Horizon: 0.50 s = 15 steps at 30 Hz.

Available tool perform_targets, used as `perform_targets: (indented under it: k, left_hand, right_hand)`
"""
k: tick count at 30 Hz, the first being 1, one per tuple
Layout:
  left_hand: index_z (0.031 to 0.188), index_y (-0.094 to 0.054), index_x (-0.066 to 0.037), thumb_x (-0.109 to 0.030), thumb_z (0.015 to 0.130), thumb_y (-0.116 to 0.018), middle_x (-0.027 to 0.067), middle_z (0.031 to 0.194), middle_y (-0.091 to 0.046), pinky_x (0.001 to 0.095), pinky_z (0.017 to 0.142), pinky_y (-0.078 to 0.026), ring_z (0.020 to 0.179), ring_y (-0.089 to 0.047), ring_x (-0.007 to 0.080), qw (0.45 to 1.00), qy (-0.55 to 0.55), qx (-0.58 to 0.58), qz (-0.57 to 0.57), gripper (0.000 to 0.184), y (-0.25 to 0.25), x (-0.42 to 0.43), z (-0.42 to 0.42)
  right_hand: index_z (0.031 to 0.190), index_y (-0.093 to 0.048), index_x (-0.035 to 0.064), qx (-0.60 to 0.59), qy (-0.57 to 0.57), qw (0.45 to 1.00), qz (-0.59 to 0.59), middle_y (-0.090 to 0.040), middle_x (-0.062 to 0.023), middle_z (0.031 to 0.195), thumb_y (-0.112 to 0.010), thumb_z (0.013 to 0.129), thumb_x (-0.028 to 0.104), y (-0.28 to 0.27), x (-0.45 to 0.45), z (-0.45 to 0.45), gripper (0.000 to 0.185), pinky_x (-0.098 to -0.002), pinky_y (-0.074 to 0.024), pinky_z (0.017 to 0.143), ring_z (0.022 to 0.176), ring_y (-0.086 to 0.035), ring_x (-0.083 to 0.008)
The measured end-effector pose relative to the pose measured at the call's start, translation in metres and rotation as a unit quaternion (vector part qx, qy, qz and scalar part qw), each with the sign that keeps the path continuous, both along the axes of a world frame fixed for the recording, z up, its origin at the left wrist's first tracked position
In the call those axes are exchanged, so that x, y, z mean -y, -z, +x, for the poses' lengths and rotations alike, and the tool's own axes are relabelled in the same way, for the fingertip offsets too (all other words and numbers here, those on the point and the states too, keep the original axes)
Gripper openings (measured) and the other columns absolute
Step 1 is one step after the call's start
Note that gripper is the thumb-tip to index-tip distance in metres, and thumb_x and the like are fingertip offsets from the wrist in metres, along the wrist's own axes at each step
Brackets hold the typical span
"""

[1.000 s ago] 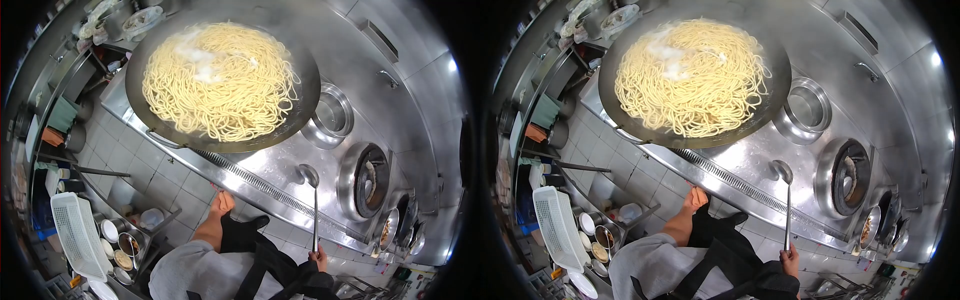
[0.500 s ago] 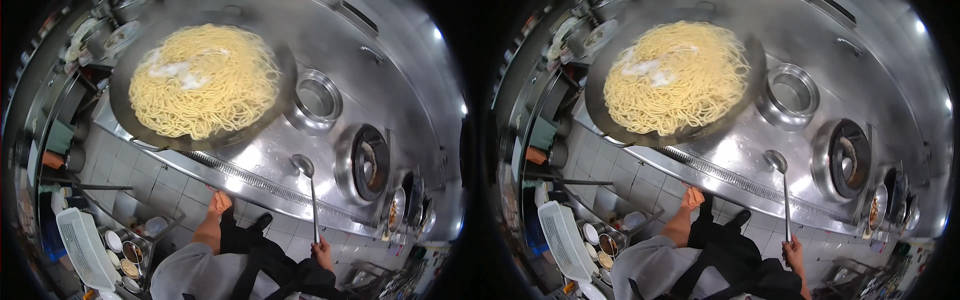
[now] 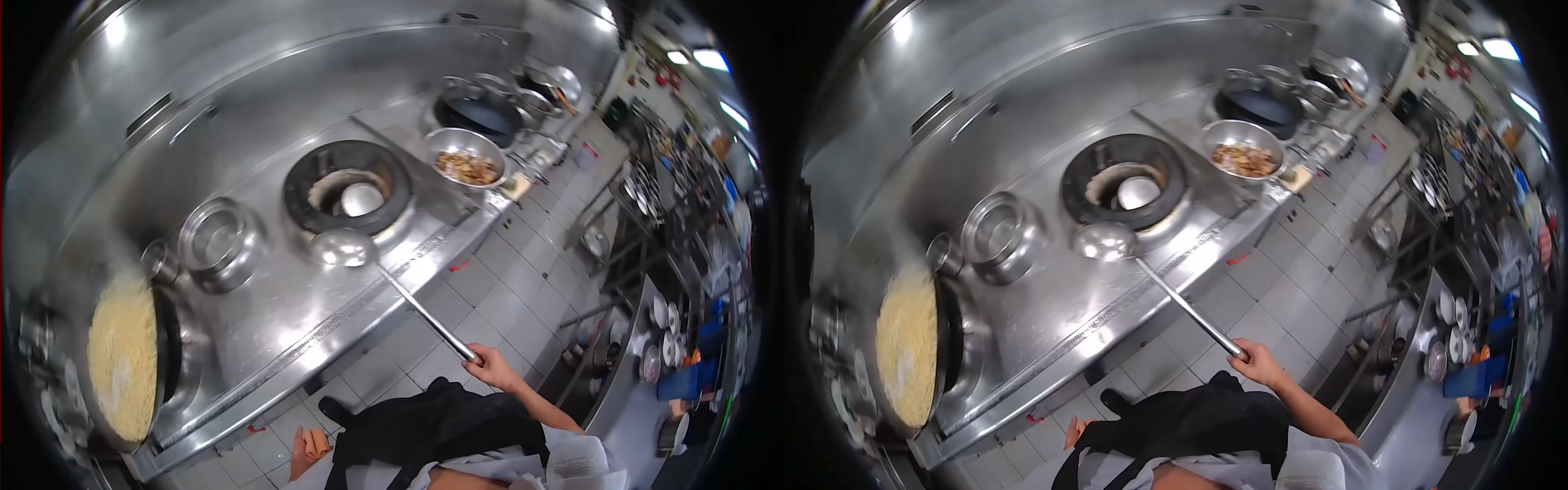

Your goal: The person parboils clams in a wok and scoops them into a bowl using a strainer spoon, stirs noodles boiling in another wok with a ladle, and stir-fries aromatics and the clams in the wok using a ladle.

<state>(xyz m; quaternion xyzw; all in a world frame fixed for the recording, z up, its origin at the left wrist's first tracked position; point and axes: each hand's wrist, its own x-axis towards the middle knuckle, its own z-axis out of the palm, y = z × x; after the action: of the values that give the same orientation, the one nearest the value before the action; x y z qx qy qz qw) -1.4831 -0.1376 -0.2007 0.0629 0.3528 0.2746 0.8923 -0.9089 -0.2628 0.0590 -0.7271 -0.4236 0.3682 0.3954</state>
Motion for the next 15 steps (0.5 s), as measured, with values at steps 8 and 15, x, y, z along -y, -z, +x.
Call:
perform_targets:
  k: [8,15]
  left_hand:
    - [0.151,-0.039,-0.008,-0.024,0.088,-0.074,0.0105,0.136,-0.055,0.0437,0.102,-0.050,0.121,-0.057,0.0261,0.951,0.233,-0.070,0.189,0.073,-0.157,-0.135,0.321]
    - [0.152,-0.030,0.000,-0.062,0.070,-0.082,0.0239,0.130,-0.057,0.0357,0.090,-0.054,0.118,-0.059,0.0303,0.914,0.233,0.245,0.225,0.116,-0.224,-0.101,0.565]
  right_hand:
    - [0.116,-0.059,0.0002,-0.184,0.269,0.945,0.018,-0.047,0.0032,0.061,-0.063,0.093,0.008,0.012,0.157,0.129,0.025,-0.0246,-0.0341,0.041,0.044,-0.043,-0.0063]
    - [0.120,-0.057,-0.0018,-0.206,0.366,0.903,0.089,-0.049,0.0007,0.061,-0.060,0.094,0.008,0.035,0.176,0.255,0.028,-0.0257,-0.0383,0.039,0.043,-0.046,-0.0079]
